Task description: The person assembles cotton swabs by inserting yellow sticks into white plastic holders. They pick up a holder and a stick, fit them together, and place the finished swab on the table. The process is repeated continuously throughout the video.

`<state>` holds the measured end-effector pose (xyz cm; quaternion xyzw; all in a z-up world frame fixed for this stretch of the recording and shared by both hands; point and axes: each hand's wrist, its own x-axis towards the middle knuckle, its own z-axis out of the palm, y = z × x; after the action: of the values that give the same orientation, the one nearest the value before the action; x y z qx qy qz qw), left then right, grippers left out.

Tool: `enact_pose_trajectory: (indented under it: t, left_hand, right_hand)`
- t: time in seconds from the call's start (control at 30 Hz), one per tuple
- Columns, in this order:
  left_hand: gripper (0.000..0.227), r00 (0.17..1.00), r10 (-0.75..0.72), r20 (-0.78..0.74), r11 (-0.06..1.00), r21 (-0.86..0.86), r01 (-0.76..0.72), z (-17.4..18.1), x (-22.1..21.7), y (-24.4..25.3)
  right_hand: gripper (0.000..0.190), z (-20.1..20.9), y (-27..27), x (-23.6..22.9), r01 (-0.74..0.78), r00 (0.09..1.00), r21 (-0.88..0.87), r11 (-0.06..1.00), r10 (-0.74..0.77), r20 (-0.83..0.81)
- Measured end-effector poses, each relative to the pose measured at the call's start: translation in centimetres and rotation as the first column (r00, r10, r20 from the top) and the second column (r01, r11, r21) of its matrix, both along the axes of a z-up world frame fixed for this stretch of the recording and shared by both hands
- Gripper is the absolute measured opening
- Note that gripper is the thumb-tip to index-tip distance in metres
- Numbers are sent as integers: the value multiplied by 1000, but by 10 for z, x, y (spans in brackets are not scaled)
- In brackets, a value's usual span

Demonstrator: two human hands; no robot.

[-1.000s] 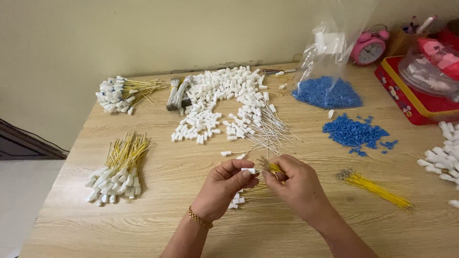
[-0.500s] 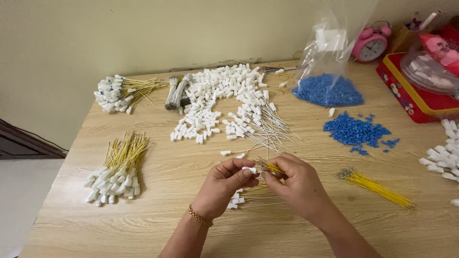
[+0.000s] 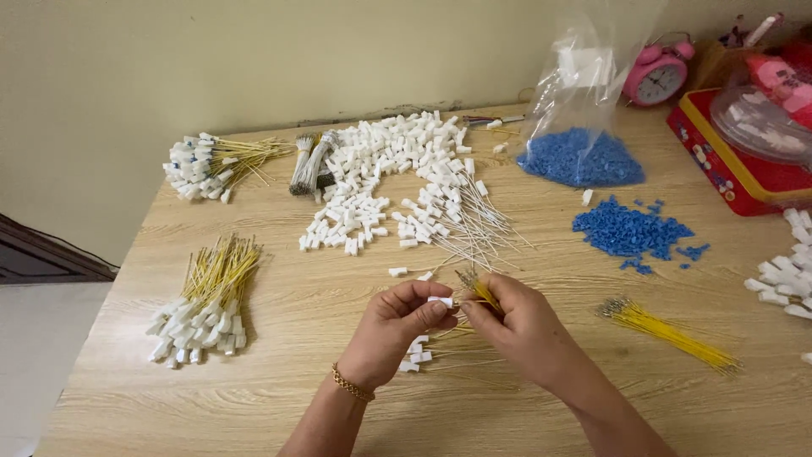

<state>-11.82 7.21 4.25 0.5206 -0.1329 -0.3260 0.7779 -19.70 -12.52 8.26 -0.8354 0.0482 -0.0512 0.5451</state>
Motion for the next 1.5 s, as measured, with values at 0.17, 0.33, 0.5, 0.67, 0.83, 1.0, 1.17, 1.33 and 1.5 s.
enact_pose_trajectory:
  t: [0.17,0.33,0.5,0.67,0.83,1.0,1.17,1.33,1.5]
  left_hand:
    - [21,999,-2,42,1000,7,2,-11,1,0]
    - [19,999,38,39,999,30,-39,-12,5,-2]
    - [19,1000,29,-5,998,50,-28,-2,3,-5]
    - [20,1000,30,-8,999,29,-30,-10,7,-5]
    - [22,999,20,-45,1000,20,-19,-7,5,-6]
    - [21,996,10,-87,1000,15,-9,-9,5,-7]
    - [20,998,3,-68,1000,21,-2,-6,2,-9]
    - [19,1000,-16,-25,1000,-3,16,-15,1,-8]
    - [18,1000,5,11,1000,25,-5,-16,1,-4]
  right_hand:
    - [16,-5,1,1,-25,999,-62,998,27,24]
    - [12,-14,3,4,-18,997,47,999,14,77]
    - [12,-18,1,5,24,998,53,998,-27,55]
    - [12,-15,-2,5,31,999,77,997,-32,12]
    - [13,-10,-3,3,57,998,87,995,-58,9]
    - [15,-4,-5,1,33,995,-92,995,-24,97]
    - [12,4,-5,-1,43,998,-112,993,-38,41]
    - [13,4,-1,-1,35,999,-142,989,-33,19]
    - [16,-12,1,1,-14,999,15,1000,15,-31]
